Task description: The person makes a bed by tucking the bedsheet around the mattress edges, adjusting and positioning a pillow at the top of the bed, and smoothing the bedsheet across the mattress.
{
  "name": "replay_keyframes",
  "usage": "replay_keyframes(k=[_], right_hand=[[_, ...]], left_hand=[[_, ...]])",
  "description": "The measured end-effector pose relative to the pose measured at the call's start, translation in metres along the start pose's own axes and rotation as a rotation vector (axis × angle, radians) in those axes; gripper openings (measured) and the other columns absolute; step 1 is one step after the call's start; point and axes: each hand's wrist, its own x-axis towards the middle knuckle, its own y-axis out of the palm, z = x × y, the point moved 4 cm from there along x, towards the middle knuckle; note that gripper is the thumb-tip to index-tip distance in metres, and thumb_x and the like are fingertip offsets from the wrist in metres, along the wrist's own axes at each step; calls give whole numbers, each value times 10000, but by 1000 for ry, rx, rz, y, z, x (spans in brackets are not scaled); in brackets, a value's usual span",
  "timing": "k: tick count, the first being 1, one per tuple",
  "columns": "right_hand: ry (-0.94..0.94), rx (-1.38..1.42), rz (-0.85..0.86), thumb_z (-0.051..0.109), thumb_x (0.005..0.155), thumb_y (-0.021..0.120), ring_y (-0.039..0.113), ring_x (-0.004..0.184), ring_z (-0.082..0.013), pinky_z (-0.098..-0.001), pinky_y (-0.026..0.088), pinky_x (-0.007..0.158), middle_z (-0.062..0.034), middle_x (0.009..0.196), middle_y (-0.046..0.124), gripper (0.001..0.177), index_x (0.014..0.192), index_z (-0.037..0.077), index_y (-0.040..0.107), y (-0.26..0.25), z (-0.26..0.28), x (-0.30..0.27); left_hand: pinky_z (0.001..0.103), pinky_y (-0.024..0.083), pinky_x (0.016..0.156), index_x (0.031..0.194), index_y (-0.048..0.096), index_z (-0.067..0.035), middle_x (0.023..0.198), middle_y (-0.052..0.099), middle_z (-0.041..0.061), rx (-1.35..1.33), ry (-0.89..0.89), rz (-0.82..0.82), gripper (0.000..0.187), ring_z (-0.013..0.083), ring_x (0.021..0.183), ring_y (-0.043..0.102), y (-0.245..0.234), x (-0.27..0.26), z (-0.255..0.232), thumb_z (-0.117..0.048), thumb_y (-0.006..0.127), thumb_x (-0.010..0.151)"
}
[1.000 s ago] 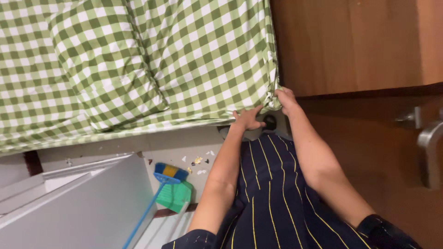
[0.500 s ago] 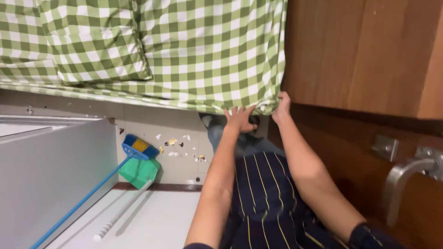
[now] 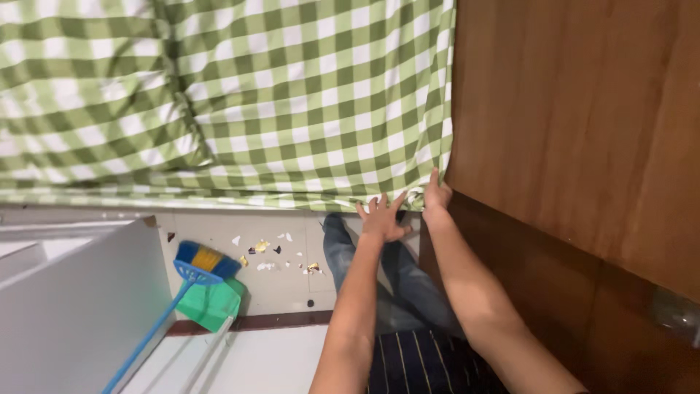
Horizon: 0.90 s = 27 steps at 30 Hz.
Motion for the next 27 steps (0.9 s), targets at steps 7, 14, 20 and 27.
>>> replay_keyframes(k=[7,14,20,27], right_hand=[[143,59,-45,545,998,546,709,1032,-226,-384,564,892,-149,1194,735,656,1281,-34,669,17,-51,20],[126,-77,-146,555,1020,514,691,1110,-241,-355,528,939,-169,1238,724,688,1308,-52,665,39,-88,77],[262,324,-162,211,992,489,697,1105,-316,-453,587,911,-219,1317,659,498,1381,-91,559,58,-114,98],[528,597,74,301,1006,447,680,1036,-360,-540,583,881,-189,1188,666,449,1291,-13,592,72,-127,94]], left_hand=[[803,74,1131,1616,119,-470,1638,326,158,-38,4,-13,1039,515,1457,304,-4,48,10,-622,722,784],[784,63,1143,1542,374,-434,1608,292,231,24,37,-35,790,577,1427,294,9,103,15,-517,708,831],[767,59,1143,1509,427,-412,1623,230,241,8,20,-56,752,585,1434,250,24,120,24,-467,715,817],[775,56,1129,1494,434,-406,1626,221,235,22,-34,-53,747,616,1446,202,31,132,23,-434,731,809]])
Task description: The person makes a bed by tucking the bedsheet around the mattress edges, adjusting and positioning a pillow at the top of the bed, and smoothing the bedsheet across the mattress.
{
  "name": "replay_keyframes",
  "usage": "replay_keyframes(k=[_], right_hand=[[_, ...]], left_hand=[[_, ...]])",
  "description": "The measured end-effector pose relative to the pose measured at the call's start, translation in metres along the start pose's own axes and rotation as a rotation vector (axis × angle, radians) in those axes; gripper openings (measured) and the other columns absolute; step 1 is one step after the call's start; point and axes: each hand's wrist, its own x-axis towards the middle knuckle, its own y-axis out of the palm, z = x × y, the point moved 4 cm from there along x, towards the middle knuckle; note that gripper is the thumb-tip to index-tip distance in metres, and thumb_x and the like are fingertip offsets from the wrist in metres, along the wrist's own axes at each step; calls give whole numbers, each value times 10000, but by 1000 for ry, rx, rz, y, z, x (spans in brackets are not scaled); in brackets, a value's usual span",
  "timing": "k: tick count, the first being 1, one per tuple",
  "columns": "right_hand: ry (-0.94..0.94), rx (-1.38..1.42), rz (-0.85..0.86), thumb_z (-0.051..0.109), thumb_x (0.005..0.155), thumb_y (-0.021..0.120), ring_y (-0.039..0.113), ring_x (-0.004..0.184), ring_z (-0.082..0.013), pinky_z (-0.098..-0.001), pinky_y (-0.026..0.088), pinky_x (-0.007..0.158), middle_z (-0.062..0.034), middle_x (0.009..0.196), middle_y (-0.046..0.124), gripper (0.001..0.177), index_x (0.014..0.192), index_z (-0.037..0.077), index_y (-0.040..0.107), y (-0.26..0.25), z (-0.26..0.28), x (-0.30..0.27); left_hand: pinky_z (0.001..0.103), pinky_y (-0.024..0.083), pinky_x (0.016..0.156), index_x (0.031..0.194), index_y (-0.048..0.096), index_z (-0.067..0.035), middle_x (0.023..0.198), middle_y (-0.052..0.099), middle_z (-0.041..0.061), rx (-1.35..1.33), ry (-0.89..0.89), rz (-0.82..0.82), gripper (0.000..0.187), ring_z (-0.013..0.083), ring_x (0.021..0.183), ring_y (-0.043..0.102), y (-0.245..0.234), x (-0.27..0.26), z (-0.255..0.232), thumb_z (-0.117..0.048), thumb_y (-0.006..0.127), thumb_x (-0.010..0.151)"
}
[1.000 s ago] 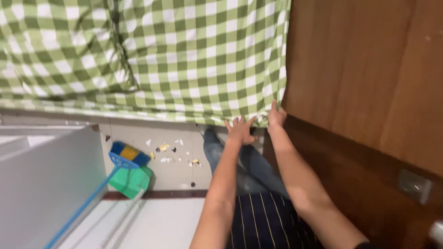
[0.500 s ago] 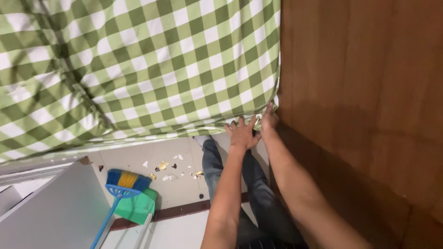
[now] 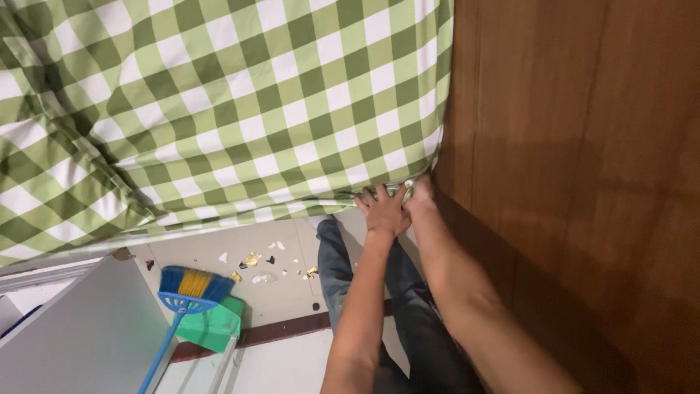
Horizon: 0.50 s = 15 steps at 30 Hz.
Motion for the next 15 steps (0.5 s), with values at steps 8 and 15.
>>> replay_keyframes(k=[8,15], right_hand=[[-42,309,306,369,1050,506,687,1100,-328,-504,581,951,-144,1262,664,445,1326,39,619,-11,2,-37],[-27,110,-45,262,1015,577,690,1020,-332,-514,597,867,-180,1206,673,393,1285,-21,618,-20,-10,22]], left_hand=[[784,17,1132,1535,373,-449,1638,231,170,33,-24,118,868,617,1459,166,6,7,3,-386,752,757],[795,-58,1137,1531,415,-431,1625,268,202,36,-73,75,633,627,1463,155,18,16,-1,-378,585,924]])
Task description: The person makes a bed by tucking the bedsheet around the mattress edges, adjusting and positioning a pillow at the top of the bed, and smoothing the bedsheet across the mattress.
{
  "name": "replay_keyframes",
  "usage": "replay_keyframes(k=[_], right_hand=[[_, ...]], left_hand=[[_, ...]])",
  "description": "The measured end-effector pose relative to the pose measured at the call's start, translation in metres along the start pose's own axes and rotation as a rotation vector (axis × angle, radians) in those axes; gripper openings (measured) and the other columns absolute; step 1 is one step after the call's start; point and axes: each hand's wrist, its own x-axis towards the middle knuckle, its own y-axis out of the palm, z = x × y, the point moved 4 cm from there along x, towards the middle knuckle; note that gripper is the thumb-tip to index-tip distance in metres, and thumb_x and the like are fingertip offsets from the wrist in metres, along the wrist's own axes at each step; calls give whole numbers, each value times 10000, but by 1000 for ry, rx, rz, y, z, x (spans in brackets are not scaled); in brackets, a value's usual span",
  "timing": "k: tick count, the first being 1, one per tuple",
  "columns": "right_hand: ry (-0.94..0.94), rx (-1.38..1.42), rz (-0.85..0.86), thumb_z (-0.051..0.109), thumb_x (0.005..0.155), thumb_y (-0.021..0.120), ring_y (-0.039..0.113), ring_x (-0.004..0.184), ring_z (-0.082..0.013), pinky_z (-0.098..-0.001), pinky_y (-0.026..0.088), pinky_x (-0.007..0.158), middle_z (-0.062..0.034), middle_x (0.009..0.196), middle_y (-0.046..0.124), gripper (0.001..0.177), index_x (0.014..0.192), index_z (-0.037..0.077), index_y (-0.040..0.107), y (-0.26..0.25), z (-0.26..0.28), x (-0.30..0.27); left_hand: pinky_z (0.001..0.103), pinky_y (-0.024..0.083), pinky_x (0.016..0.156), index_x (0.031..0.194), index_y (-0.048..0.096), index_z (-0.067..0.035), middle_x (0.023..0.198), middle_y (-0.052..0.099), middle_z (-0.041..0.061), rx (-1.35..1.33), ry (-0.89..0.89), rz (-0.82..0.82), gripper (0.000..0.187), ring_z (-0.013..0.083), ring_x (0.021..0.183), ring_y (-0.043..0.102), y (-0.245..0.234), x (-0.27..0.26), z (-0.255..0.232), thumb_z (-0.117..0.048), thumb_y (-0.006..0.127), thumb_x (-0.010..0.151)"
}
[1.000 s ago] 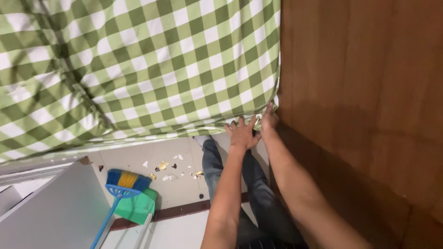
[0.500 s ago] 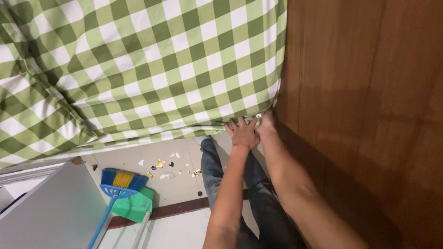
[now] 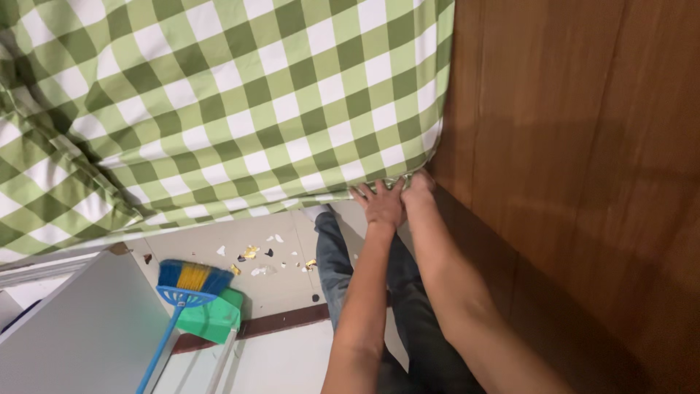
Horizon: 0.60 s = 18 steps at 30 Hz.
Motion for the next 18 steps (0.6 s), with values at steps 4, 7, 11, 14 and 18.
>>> replay_keyframes(k=[4,7,11,14,18], right_hand=[[-1,23,-70,244,999,595,689,1017,-319,-497,593,849,-173,1202,682,384,1262,-35,623,11,-1,22],[-9,22,-160,230,986,609,688,1015,-309,-485,589,836,-167,1200,689,377,1244,-45,626,0,-9,29],[-73,31,-291,212,970,627,687,1013,-296,-468,584,818,-160,1196,698,369,1220,-59,631,-5,-13,40],[-151,-113,-437,198,957,641,686,1011,-286,-456,580,805,-155,1193,705,363,1202,-69,635,-28,-19,30],[-414,-420,-258,181,982,684,586,979,-224,-367,492,797,-121,1124,664,325,1207,-44,620,-49,-3,-5]], left_hand=[[806,-88,1118,1533,404,-429,1656,244,149,8,-43,45,576,604,1478,143,6,22,5,-332,495,973],[809,-99,1117,1543,384,-435,1670,223,127,44,-56,56,577,580,1486,146,16,29,10,-313,465,984],[798,-80,1138,1560,313,-429,1670,225,69,132,-51,64,599,535,1515,148,12,22,14,-401,494,990],[766,-49,1169,1615,248,-363,1677,239,65,154,12,99,852,471,1547,139,6,6,29,-462,663,877],[747,-10,1145,1586,222,-399,1667,200,58,61,37,-64,977,434,1531,107,3,-19,43,-452,744,761]])
